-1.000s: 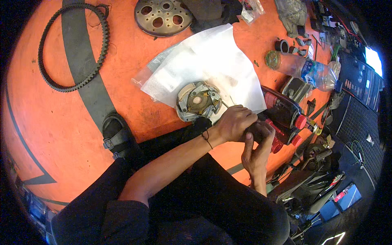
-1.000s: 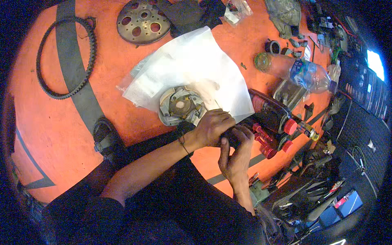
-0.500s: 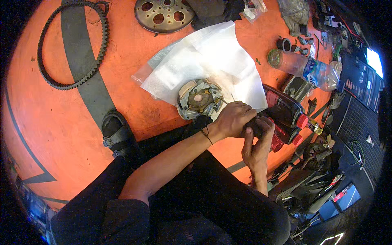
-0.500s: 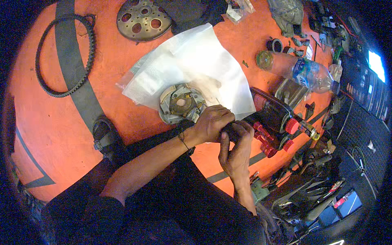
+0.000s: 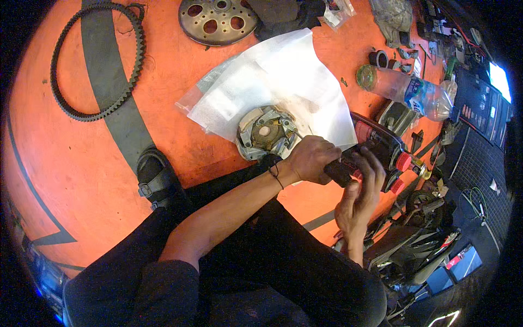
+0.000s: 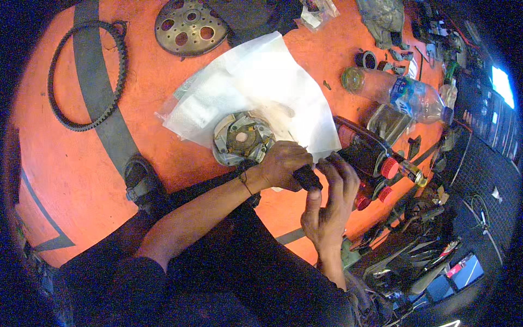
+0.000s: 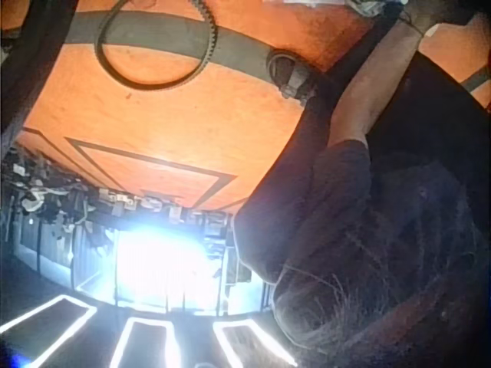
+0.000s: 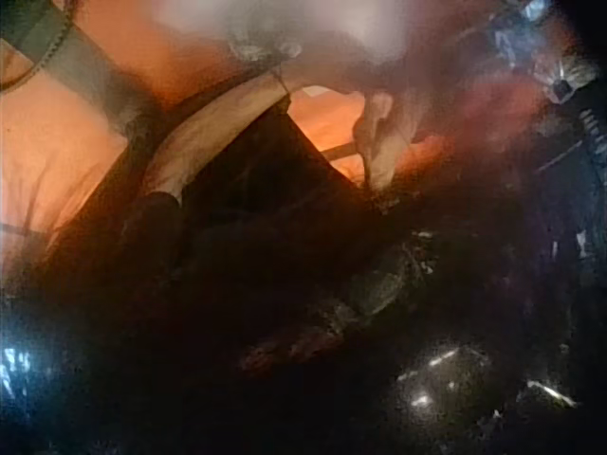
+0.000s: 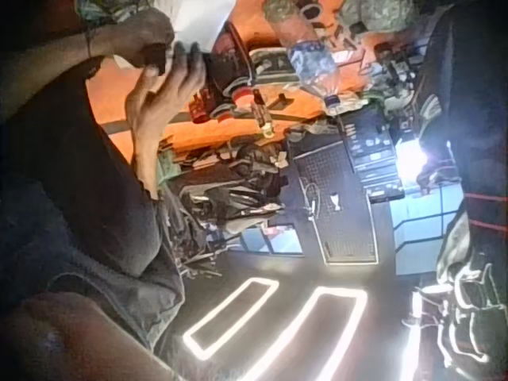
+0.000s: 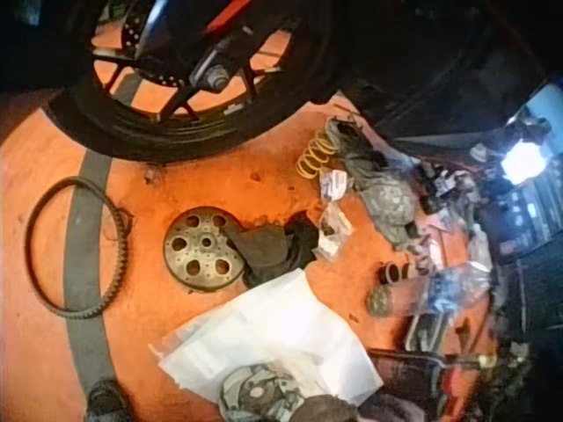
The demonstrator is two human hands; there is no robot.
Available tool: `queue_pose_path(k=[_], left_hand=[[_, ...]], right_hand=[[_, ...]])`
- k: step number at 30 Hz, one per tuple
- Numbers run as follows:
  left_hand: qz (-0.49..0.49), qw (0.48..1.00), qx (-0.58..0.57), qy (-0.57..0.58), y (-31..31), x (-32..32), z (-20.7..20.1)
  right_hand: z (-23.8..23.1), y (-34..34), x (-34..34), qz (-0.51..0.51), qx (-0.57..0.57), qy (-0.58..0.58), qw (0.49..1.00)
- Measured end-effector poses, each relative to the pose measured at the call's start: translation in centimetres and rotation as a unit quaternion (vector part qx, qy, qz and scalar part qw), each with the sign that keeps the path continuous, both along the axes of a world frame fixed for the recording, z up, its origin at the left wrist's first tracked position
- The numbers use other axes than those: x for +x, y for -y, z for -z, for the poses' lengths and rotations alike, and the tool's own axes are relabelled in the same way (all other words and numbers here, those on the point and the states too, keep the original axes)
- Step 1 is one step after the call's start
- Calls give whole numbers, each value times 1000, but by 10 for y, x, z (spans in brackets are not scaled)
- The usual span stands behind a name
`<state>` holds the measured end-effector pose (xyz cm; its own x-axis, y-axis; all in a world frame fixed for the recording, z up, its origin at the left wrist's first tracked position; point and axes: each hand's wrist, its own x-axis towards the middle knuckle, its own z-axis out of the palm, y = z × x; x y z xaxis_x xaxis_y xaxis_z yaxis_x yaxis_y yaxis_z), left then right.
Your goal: The person cleans a motorcycle clutch assembly with a cloth, then uses pliers and a screwdriver to remove and replace small springs on the clutch shoes.
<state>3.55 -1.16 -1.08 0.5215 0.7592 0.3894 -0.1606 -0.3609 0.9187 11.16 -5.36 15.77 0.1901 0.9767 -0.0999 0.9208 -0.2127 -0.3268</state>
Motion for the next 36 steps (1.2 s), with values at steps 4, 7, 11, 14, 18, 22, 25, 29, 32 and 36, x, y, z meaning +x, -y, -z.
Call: queue_pose_path(k=[4, 7, 11, 14, 18, 22, 25, 29, 32, 36], left_hand=[[15, 1000, -15, 5, 1, -1, 1], [13, 1000, -23, -9, 5, 3, -2], [63, 998, 14, -27, 15, 5, -2], [31, 998, 53, 12, -3, 19, -20], [12, 997, 59, 43, 7, 24, -47], [32, 997, 52, -38, 5, 13, -42], [50, 997, 46, -40, 4, 5, -22], [30, 999, 29, -25, 10, 3, -10], [34, 998, 19, -44, 8, 1, -7], [39, 998, 5, -49, 8, 2, -5]], right_hand=[[-69, -26, -4, 95, 70, 292, 949], [-87, -30, 16, 46, 353, 77, 932], [22, -10, 22, -70, 189, -10, 979], [3, -33, 29, -35, 238, -90, 966], [-36, -24, 6, 135, 262, -112, 949], [-2, 1, 1, 88, 50, -159, 982], [19, -2, -4, 168, 16, -227, 959], [29, 0, -6, 159, 6, -236, 959], [31, -5, -6, 158, -5, -240, 958], [33, -6, -4, 152, -15, -229, 961]])
